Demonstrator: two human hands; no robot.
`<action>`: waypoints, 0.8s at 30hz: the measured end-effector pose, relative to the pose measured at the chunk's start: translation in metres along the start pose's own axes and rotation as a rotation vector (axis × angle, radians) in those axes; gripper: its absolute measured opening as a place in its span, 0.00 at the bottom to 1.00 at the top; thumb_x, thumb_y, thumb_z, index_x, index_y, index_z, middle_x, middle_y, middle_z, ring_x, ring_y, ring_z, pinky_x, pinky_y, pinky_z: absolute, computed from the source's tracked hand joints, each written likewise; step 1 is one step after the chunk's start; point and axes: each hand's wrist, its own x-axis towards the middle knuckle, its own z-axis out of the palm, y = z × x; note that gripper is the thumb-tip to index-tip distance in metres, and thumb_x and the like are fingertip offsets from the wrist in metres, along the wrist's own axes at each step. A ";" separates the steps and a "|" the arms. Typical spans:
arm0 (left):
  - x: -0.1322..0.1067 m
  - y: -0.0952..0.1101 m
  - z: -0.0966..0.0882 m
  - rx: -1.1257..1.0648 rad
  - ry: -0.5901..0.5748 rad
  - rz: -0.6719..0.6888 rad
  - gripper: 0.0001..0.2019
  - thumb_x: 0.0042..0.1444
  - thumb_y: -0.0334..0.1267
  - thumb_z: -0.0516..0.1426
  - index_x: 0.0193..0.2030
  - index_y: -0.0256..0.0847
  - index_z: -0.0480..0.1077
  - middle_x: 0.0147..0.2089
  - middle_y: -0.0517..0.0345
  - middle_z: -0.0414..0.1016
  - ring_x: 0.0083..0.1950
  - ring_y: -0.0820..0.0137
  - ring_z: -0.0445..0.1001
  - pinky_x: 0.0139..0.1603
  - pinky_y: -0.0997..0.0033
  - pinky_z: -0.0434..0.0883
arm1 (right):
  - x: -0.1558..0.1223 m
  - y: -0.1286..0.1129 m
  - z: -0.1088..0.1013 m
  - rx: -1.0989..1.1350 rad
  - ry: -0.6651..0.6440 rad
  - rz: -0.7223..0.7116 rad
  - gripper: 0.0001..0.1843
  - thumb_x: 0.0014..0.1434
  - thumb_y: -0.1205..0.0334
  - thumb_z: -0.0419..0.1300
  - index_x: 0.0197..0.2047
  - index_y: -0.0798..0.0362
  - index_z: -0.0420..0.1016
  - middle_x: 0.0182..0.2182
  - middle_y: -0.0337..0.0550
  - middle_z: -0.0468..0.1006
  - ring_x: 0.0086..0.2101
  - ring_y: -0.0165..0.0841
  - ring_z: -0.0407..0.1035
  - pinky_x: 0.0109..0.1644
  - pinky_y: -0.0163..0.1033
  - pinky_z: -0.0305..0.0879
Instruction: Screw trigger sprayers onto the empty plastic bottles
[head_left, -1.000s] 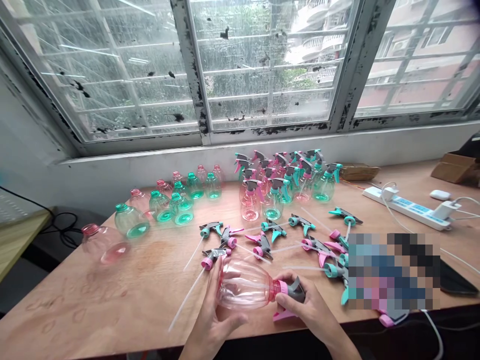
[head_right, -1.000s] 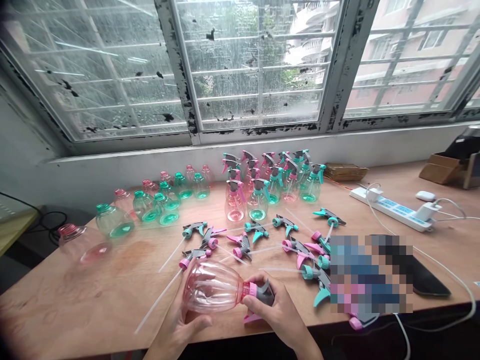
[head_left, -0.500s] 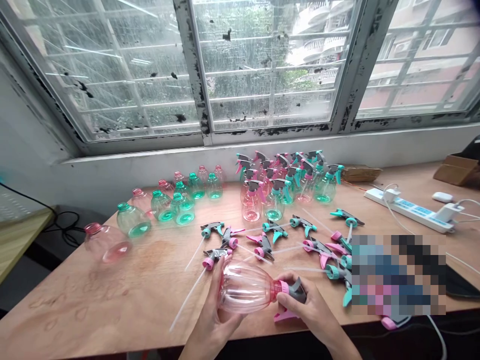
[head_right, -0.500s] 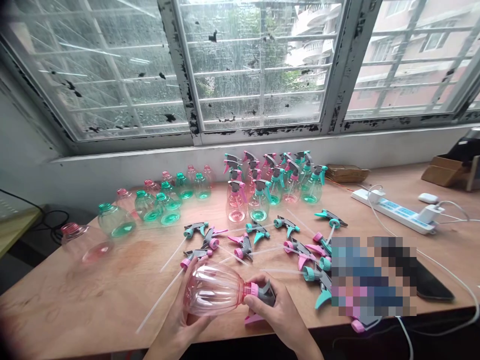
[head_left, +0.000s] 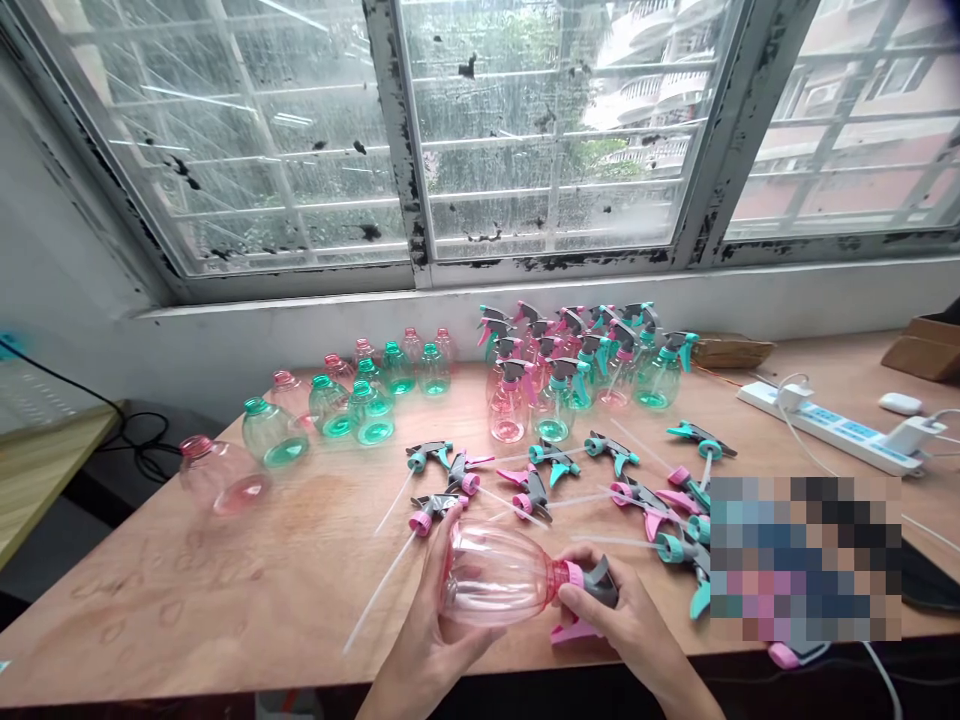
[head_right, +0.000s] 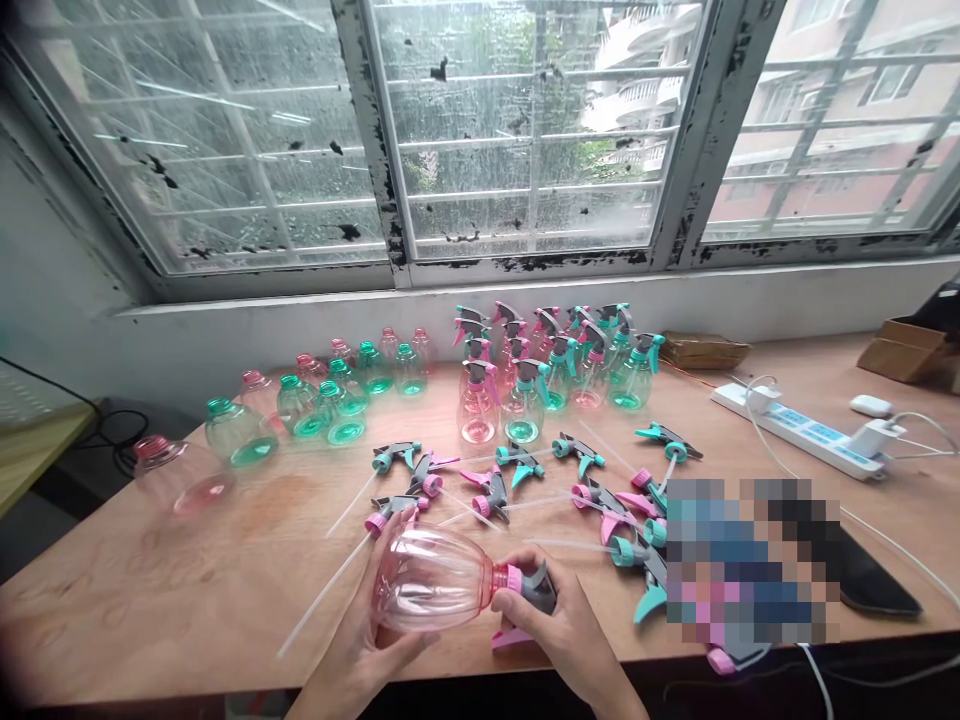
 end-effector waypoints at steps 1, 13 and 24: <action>0.000 0.001 0.001 -0.010 0.005 0.001 0.51 0.59 0.47 0.67 0.80 0.58 0.38 0.83 0.53 0.39 0.81 0.47 0.47 0.79 0.47 0.52 | 0.000 -0.001 0.000 -0.002 0.001 -0.002 0.24 0.53 0.43 0.74 0.40 0.53 0.78 0.23 0.37 0.79 0.25 0.37 0.76 0.32 0.39 0.72; -0.001 -0.002 -0.001 0.017 0.003 0.025 0.50 0.58 0.45 0.69 0.79 0.56 0.43 0.83 0.54 0.38 0.82 0.48 0.35 0.81 0.45 0.41 | -0.001 -0.004 0.004 -0.015 0.069 -0.004 0.26 0.52 0.39 0.74 0.41 0.52 0.79 0.21 0.38 0.81 0.24 0.39 0.76 0.29 0.39 0.72; -0.002 -0.007 -0.002 -0.002 -0.039 0.026 0.48 0.61 0.42 0.67 0.78 0.63 0.41 0.84 0.56 0.37 0.81 0.50 0.47 0.79 0.48 0.50 | -0.003 -0.006 0.005 0.024 0.098 0.014 0.28 0.52 0.38 0.74 0.42 0.53 0.77 0.20 0.37 0.80 0.23 0.38 0.76 0.30 0.39 0.75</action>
